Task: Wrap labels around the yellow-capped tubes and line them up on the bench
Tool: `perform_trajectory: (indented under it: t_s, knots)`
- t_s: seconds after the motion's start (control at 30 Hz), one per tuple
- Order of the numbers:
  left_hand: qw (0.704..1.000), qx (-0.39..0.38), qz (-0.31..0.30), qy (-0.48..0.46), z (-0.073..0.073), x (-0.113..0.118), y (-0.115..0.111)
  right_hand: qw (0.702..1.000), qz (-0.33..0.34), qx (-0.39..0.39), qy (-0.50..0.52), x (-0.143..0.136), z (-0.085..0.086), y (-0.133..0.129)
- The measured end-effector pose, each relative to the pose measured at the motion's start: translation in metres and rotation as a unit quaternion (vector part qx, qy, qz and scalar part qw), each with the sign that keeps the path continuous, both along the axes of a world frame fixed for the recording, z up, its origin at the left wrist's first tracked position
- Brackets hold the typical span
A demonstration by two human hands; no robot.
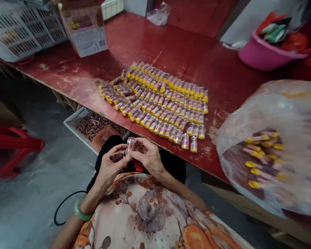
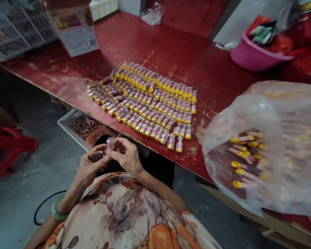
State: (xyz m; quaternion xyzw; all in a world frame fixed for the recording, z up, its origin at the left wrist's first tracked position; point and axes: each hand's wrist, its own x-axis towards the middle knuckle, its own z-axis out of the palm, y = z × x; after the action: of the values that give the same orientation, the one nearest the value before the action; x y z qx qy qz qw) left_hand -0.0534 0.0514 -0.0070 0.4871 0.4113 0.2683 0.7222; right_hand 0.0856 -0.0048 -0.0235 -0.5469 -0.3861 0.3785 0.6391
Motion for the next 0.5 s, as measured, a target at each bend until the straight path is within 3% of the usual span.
perform_trajectory:
  t_s: [0.1, 0.17, 0.3, 0.37, 0.43, 0.5]
  knots:
    - [1.000, -0.005, -0.007, -0.005, 0.001, 0.010, 0.004, 1.000, -0.015, -0.002, 0.010, 0.010, 0.006, -0.002]
    - [0.999, -0.031, -0.002, -0.013, -0.001, 0.014, 0.007, 0.999, -0.033, -0.011, 0.016, 0.031, 0.015, 0.002]
    - [0.985, -0.155, 0.067, -0.043, -0.012, 0.005, 0.016, 0.990, -0.137, -0.005, -0.021, 0.120, 0.034, 0.038]
    - [0.964, -0.238, 0.108, -0.056, -0.018, -0.006, 0.017, 0.955, -0.276, -0.067, -0.086, 0.173, 0.040, 0.067]
    - [0.941, -0.309, 0.132, -0.051, -0.025, -0.018, 0.015, 0.940, -0.308, -0.101, -0.102, 0.217, 0.045, 0.095]
    - [0.922, -0.365, 0.123, -0.036, -0.034, -0.029, 0.013, 0.939, -0.302, -0.111, -0.123, 0.242, 0.049, 0.113]
